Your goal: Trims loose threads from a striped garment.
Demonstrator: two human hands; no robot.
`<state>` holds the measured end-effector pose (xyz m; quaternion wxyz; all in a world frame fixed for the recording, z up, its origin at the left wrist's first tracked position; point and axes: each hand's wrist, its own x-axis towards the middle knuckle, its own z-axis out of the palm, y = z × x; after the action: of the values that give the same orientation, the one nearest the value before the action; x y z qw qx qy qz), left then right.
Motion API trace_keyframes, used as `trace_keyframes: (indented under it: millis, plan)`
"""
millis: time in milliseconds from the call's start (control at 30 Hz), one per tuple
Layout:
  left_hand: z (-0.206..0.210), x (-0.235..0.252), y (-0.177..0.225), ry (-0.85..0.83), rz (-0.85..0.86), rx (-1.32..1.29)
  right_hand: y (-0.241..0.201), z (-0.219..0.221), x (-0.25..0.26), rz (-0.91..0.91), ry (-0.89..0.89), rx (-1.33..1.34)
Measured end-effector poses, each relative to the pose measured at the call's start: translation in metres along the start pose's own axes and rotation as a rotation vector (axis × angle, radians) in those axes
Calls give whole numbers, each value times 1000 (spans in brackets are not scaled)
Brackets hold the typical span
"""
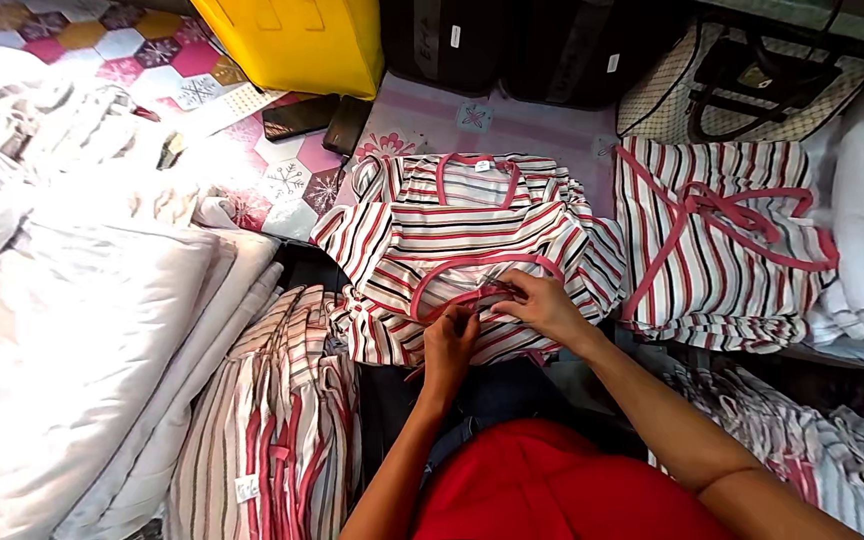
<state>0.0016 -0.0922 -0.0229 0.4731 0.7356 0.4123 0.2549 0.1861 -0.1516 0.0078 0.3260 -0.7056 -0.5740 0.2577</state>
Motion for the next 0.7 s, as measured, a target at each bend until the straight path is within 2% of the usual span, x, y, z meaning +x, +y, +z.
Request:
trace_keyframes:
  millis: [67,133,200,267,367,500,700]
  plan:
    - [4,1,0,12,-10,-17,9,14,8,-178,74,-241]
    - [5,2,1,51,9,18,13,22,16,-231,131,-320]
    - [4,4,0,108,61,73,7,19,21,-135,76,-265]
    - [4,8,-1,169,122,118,-2,8,28,36,-69,-146]
    - [2,17,5,176,139,70,-7,-6,39,190,-194,12]
    - [4,33,17,105,-65,-144,-10,-10,43,212,-202,110]
    - [-4,33,17,55,-291,-411,-12,-1,36,135,-134,51]
